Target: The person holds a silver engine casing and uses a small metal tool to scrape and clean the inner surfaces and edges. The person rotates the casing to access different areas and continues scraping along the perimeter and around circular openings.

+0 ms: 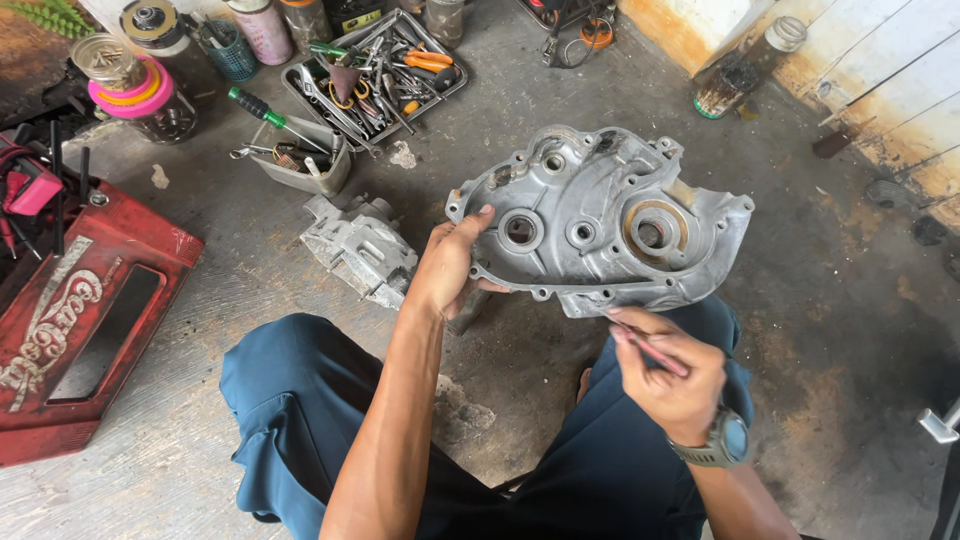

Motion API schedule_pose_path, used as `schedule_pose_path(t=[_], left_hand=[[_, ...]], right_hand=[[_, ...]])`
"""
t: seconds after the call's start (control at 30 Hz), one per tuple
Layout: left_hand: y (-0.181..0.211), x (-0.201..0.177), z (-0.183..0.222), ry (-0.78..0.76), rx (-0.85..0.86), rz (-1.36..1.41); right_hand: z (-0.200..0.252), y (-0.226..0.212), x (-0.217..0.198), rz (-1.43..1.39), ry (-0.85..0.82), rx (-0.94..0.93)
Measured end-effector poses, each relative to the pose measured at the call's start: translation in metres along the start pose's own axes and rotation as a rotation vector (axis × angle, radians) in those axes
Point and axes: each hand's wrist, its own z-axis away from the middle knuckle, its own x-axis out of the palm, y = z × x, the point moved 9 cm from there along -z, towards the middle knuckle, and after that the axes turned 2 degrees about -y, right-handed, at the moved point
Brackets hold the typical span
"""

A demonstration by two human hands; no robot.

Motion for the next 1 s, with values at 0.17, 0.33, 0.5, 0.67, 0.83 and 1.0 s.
schedule_pose_path(t=[0.17, 0.33, 0.5, 0.67, 0.83, 1.0], left_hand=[[0.004, -0.001, -0.001, -0.003, 0.056, 0.038], [0.001, 0.001, -0.001, -0.024, -0.010, 0.007], [0.003, 0.001, 0.000, -0.022, 0.002, -0.010], [0.003, -0.001, 0.002, -0.023, 0.012, 0.003], [0.005, -0.002, 0.004, -0.010, 0.029, 0.015], [-0.003, -0.015, -0.011, -0.009, 0.087, -0.036]], right_hand=[[-0.005, -0.003, -0.003, 0.083, 0.033, 0.014], [0.000, 0.012, 0.002, 0.028, -0.040, 0.182], [-0.012, 0.001, -0.003, 0.041, -0.037, 0.151], [-0.019, -0.014, -0.002, 0.072, -0.046, 0.081], [-0.022, -0.019, -0.002, 0.064, -0.051, -0.010], [-0.019, -0.015, 0.002, 0.113, -0.129, 0.001]])
